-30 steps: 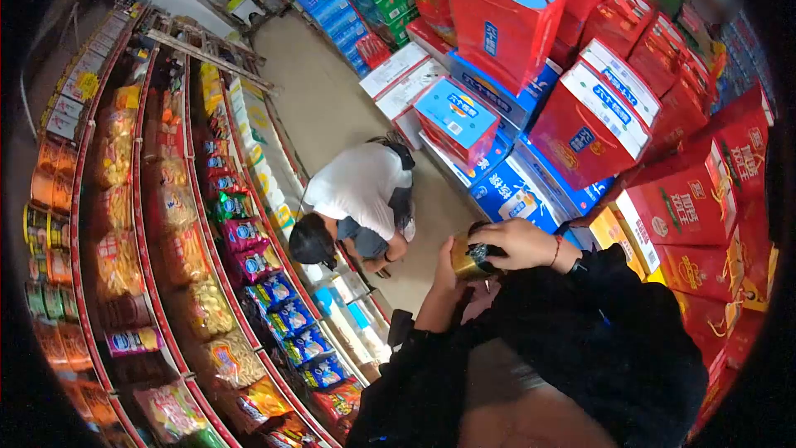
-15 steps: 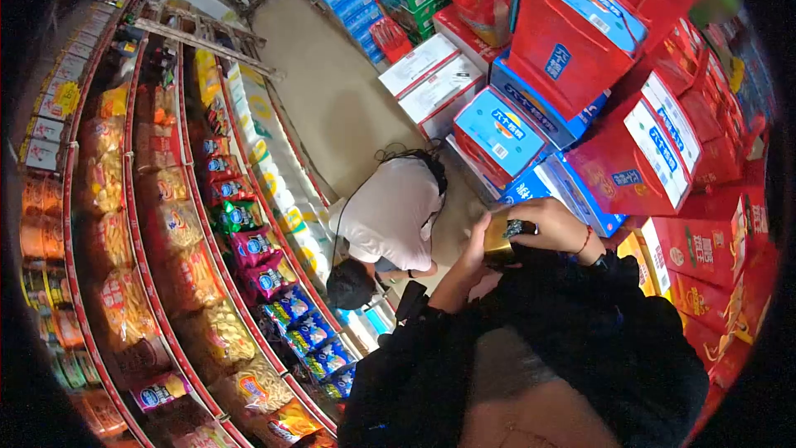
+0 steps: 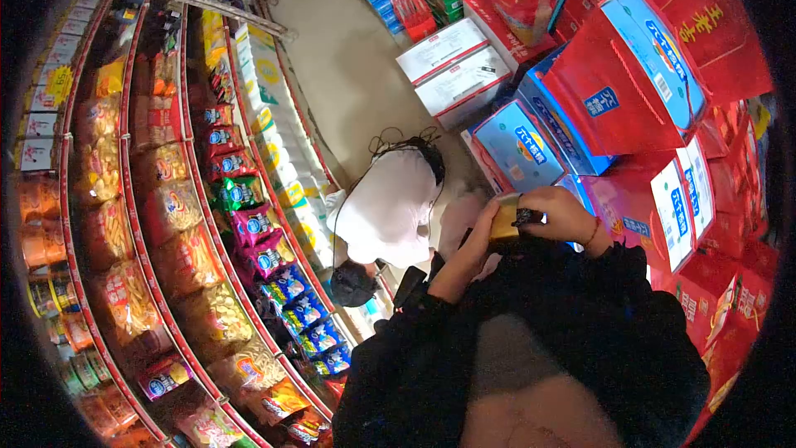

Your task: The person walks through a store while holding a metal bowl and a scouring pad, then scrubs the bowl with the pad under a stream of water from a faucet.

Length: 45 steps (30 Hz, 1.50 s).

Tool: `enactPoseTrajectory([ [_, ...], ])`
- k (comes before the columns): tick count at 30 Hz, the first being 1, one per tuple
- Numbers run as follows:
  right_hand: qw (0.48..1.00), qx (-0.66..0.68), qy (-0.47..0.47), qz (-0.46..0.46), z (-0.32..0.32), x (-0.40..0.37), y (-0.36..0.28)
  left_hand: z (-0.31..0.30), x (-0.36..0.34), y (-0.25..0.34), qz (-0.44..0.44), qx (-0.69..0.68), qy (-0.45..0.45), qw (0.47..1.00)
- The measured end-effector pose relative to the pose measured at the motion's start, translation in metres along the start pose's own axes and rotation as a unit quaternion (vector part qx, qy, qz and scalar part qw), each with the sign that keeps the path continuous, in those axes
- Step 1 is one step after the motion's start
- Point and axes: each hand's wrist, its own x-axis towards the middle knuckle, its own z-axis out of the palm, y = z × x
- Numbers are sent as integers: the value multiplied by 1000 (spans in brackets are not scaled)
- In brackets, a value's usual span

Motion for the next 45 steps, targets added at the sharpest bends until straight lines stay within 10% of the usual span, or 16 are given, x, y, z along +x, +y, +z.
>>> enactPoseTrajectory([
  [8, 997, -20, 75, -9, -3, 4, 17, 7, 22, 24, 45, 119, -45, 991],
  [19, 975, -74, 189, 93, -19, 46, 46, 8, 110, 86, -136, 167, -114, 970],
  [21, 964, -86, 236, 91, -30, 75, 47, 32, 116, 144, -17, 329, -107, 938],
  [23, 968, -84, 216, 101, -44, 107, 56, 49, 121, 190, -109, 283, -3, 953],
  [28, 976, -91, 182, 78, -93, 193, 51, -24, 191, 213, -152, 52, -120, 980],
  [40, 977, -65, 203, -11, -71, 223, 40, -89, 182, 218, -169, 93, -183, 964],
  [45, 989, -29, 142, -22, -36, 214, 39, -86, 138, 206, -108, 209, -2, 972],
])
